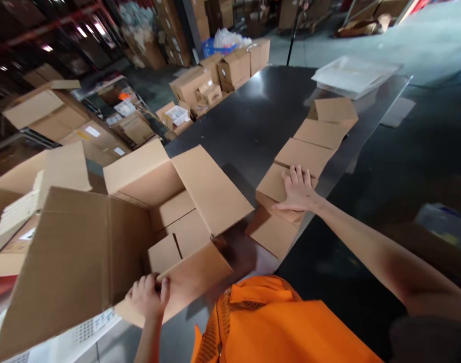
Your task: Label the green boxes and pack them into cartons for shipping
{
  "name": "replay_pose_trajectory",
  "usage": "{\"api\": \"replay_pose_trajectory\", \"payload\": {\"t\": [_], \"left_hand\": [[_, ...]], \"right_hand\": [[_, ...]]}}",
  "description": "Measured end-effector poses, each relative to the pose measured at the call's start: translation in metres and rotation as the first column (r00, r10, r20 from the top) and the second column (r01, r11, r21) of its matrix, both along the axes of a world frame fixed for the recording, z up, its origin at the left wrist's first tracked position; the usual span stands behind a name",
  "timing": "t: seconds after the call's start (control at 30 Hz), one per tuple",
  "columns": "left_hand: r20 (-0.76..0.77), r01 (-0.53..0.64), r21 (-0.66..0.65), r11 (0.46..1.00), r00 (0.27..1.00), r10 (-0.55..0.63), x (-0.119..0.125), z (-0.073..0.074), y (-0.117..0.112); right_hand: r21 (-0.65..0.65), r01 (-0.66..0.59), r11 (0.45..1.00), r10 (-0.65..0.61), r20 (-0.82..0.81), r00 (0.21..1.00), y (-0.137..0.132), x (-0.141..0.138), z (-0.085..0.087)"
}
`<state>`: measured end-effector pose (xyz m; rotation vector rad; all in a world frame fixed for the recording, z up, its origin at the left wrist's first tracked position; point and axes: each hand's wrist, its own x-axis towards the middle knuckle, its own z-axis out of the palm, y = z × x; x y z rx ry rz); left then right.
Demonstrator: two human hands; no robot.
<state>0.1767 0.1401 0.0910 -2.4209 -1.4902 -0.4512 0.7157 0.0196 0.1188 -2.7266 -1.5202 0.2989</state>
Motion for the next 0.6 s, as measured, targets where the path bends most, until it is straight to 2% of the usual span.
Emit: {"api": "replay_pose_trajectory", "payload": {"t": [0.23, 0.4, 0.5, 0.6], "left_hand": [[0.043, 0.000, -0.022, 1.000, 0.999, 0.001, 0.002, -0.005, -0.003], [0.048, 0.066, -0.184, 0.981, 0.997, -0.058, -0.002, 0.004, -0.001], [0.052, 0.123, -0.288, 0.950, 0.992, -0.113, -0.012, 0.014, 0.005], [0.058, 0.095, -0.245, 0.965, 0.995, -0.083, -0.031, 0.019, 0.007]], "right_hand": [[-0.021, 0.037, 0.999, -0.036, 0.050, 0.998, 0.002, -0.009, 0.006], [-0.133, 0.073, 0.988, -0.072, 0.012, 0.997, 0.010, -0.011, 0.018], [-0.121, 0.078, 0.990, -0.071, 0.057, 0.996, 0.011, -0.022, 0.033], [-0.115, 0.100, 0.988, -0.086, 0.118, 0.989, 0.006, -0.038, 0.059]]}}
